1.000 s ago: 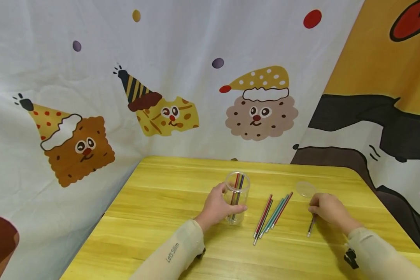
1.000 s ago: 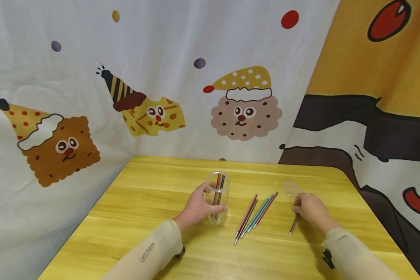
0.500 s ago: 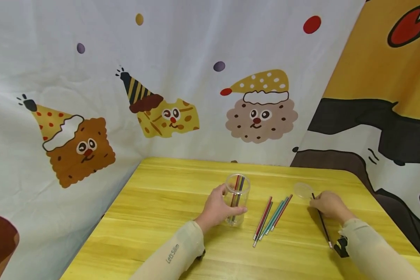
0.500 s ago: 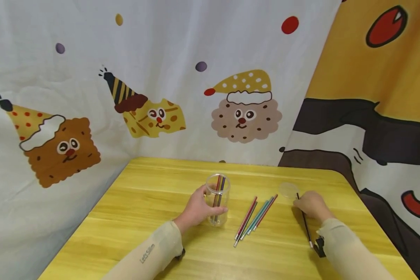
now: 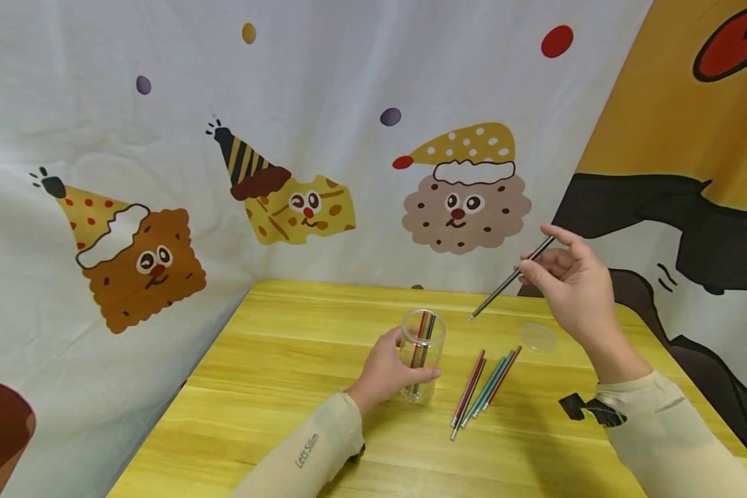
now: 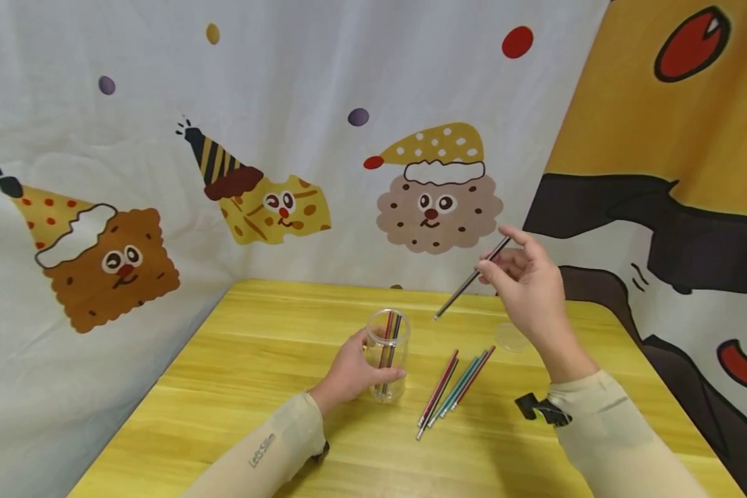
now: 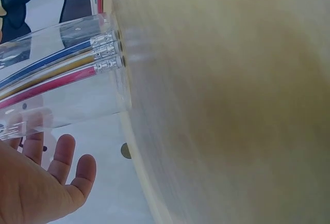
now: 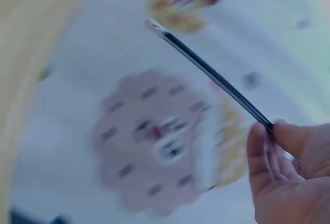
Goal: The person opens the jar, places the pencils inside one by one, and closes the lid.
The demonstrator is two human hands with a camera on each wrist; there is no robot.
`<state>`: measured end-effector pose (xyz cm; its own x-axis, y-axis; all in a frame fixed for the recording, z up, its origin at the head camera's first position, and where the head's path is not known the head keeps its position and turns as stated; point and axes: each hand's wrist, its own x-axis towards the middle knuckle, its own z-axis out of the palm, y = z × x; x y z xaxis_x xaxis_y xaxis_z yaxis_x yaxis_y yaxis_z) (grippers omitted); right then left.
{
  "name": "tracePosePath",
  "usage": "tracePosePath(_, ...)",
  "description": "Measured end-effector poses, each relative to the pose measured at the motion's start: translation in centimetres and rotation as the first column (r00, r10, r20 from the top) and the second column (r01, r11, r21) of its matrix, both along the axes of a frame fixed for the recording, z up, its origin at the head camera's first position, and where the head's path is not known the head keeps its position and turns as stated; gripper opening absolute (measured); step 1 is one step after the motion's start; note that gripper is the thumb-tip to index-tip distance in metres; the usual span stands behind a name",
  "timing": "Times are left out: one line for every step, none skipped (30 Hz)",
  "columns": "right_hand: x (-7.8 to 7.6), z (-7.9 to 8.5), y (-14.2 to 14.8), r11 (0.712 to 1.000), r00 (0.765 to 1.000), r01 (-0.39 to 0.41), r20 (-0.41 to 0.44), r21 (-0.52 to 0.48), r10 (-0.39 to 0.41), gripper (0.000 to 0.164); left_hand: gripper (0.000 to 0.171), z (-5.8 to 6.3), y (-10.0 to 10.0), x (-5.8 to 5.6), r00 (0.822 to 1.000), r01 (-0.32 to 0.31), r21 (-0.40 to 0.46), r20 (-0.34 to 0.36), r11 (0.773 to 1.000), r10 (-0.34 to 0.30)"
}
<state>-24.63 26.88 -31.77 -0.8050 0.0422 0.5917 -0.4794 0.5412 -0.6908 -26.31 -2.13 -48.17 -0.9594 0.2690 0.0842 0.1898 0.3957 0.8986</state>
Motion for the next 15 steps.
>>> tracePosePath(0.4,0.6,-1.0,0.999,0.998,-0.019,-0.059,-0.044,0.016,0.067,0.079,0.0,0.0,0.0,1.000,0.001,0.001,-0.003,1.000,-0.001)
tracePosePath(0.8,0.9,-1.9,0.995,0.994,-0.048,-0.106,-0.089,0.039,0.068,0.079,0.1,0.0,0.0,1.000,0.001,0.001,-0.005,1.000,-0.001)
tracePosePath(1.0,1.0,-2.8,0.989,0.988,-0.081,-0.143,-0.124,0.063,0.069,0.079,0.1,0.0,0.0,1.000,0.001,0.000,-0.007,1.000,-0.001)
tracePosePath(1.2,0.9,-3.6,0.983,0.981,-0.115,-0.171,-0.144,0.090,0.069,0.078,0.1,0.0,0.0,1.000,0.001,-0.001,-0.008,1.000,-0.001)
tracePosePath(1.2,0.5,-4.3,0.977,0.974,-0.147,-0.193,-0.153,0.116,0.068,0.078,0.2,0.0,0.0,1.000,0.001,-0.002,-0.010,1.000,-0.001)
tracePosePath(1.2,0.0,-5.0,0.975,0.969,-0.169,-0.204,-0.147,0.138,0.067,0.077,0.2,0.0,0.0,1.000,0.001,-0.006,-0.010,1.000,-0.001)
tracePosePath(1.1,-0.7,-5.6,0.972,0.964,-0.191,-0.212,-0.135,0.160,0.065,0.076,0.2,0.0,0.1,1.000,0.002,-0.009,-0.009,1.000,-0.002)
tracePosePath(1.0,-1.4,-6.1,0.972,0.959,-0.208,-0.217,-0.108,0.181,0.063,0.076,0.2,0.1,0.0,1.000,0.003,-0.010,-0.010,1.000,-0.003)
tracePosePath(0.8,-2.2,-6.6,0.975,0.955,-0.211,-0.225,-0.065,0.192,0.061,0.075,0.2,0.1,0.0,1.000,0.005,-0.012,-0.013,1.000,-0.005)
tracePosePath(0.6,-3.0,-7.0,0.977,0.950,-0.214,-0.235,-0.014,0.204,0.059,0.074,0.1,0.1,0.0,1.000,0.007,-0.011,-0.015,1.000,-0.007)
tracePosePath(0.4,-3.7,-7.4,0.977,0.945,-0.210,-0.249,0.038,0.213,0.058,0.074,0.1,0.1,0.0,1.000,0.007,-0.010,-0.019,1.000,-0.008)
tracePosePath(0.2,-4.4,-7.7,0.975,0.940,-0.206,-0.260,0.088,0.222,0.057,0.073,0.1,0.1,-0.1,1.000,0.009,-0.010,-0.022,1.000,-0.009)
tracePosePath(0.1,-5.0,-8.0,0.970,0.933,-0.202,-0.274,0.135,0.232,0.056,0.073,0.1,0.1,-0.1,1.000,0.011,-0.010,-0.025,1.000,-0.012)
tracePosePath(0.0,-5.6,-8.3,0.965,0.928,-0.189,-0.290,0.181,0.236,0.054,0.073,0.1,0.0,-0.1,1.000,0.014,-0.008,-0.025,1.000,-0.014)
tracePosePath(-0.2,-6.1,-8.5,0.961,0.924,-0.175,-0.302,0.214,0.236,0.052,0.072,0.1,0.0,-0.1,1.000,0.016,-0.006,-0.026,1.000,-0.017)
